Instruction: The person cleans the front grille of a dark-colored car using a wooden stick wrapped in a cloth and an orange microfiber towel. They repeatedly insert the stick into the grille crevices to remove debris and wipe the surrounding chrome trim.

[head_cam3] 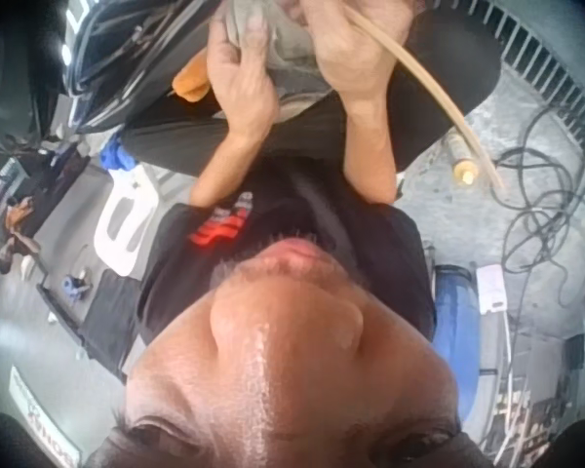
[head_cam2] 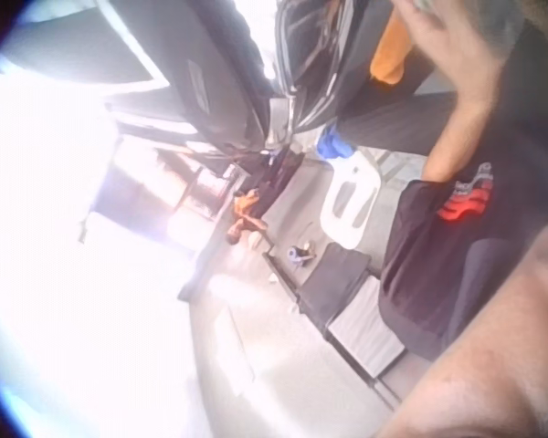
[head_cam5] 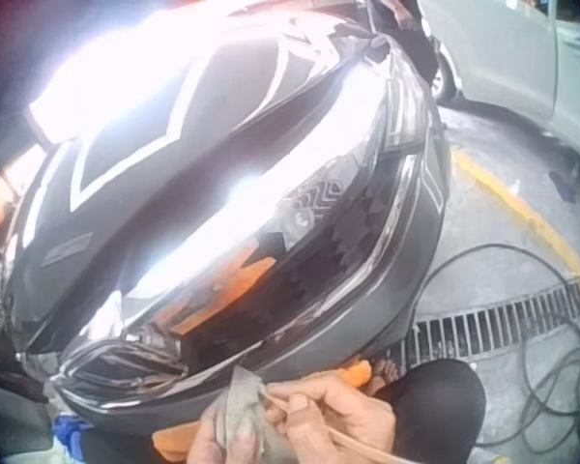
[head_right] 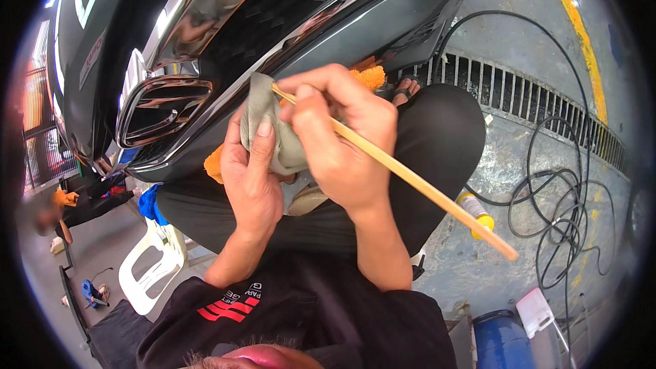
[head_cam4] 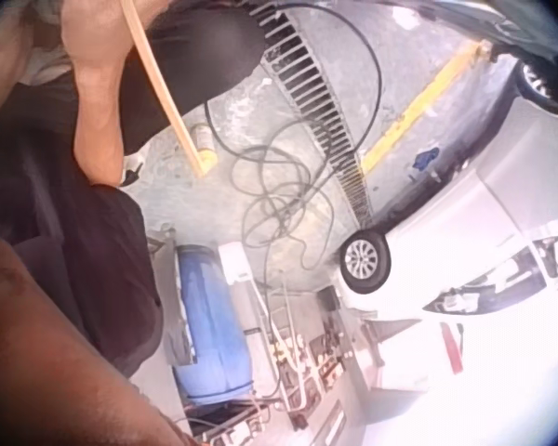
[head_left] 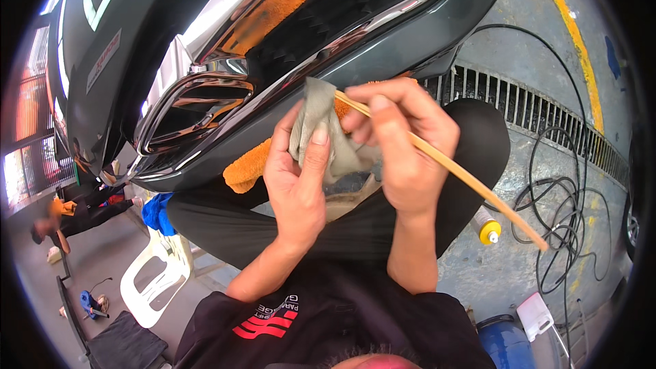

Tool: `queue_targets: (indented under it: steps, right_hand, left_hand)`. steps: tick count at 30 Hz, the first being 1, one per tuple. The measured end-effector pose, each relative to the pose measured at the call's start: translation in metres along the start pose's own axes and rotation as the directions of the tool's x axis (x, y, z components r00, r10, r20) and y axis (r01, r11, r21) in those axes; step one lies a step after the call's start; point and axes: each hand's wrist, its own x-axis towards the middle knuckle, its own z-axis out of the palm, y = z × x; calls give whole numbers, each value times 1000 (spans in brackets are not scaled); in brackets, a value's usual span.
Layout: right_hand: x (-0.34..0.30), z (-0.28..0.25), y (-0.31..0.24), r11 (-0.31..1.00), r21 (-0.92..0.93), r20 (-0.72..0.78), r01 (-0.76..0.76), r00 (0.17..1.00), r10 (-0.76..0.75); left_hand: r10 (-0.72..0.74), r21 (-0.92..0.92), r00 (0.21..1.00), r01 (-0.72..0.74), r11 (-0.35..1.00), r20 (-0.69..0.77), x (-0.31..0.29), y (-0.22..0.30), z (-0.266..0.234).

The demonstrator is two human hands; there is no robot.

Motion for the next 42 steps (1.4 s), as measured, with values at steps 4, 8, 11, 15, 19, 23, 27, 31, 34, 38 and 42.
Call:
queue_targets:
  steps: [4, 8, 11, 15, 19, 23, 27, 31, 34, 38, 42]
  right_hand:
    - [0, -31, -22, 991, 118, -20, -62, 998, 65]
    - [-2, -56, -25, 986, 164, -86, 5, 996, 9]
    - [-5, -44, -19, 997, 44, -15, 70, 997, -69]
    - [-8, -30, -4, 948, -223, 422, 227, 899, -116]
    - [-17, 1, 19, 877, -266, 426, 401, 865, -266]
    - [-17, 12, 21, 799, -334, 299, 499, 861, -412]
    - [-19, 18, 24, 807, -388, 59, 445, 886, -460]
    - [-13, 30, 40, 764, -380, -20, 522, 821, -571]
    - [-12, 33, 51, 751, -361, -24, 553, 800, -600]
    - [-17, 40, 48, 723, -319, 32, 613, 770, -638]
    - [-24, 27, 8, 787, -310, 109, 533, 842, -528]
  left_hand:
    - [-3, -28, 1000, 3, 1000, 5, -2, -5, -22]
    - [137, 79, 990, -138, 987, 18, -7, 5, -47]
    - [382, 173, 923, -383, 907, 43, -11, 23, -62]
    - [556, 138, 831, -550, 824, -6, -9, 66, -68]
    - [633, 152, 770, -636, 756, 73, -12, 97, -83]
    - [741, 296, 671, -711, 638, 15, -22, 108, -98]
    - [730, 414, 678, -642, 645, -88, -36, 93, -118]
    - [689, 305, 719, -637, 708, -95, -41, 74, -101]
    - [705, 273, 709, -681, 679, 16, -46, 65, -87]
    - [496, 125, 865, -502, 856, 75, -44, 61, -96]
    - [597, 46, 782, -613, 789, 180, -27, 77, -78]
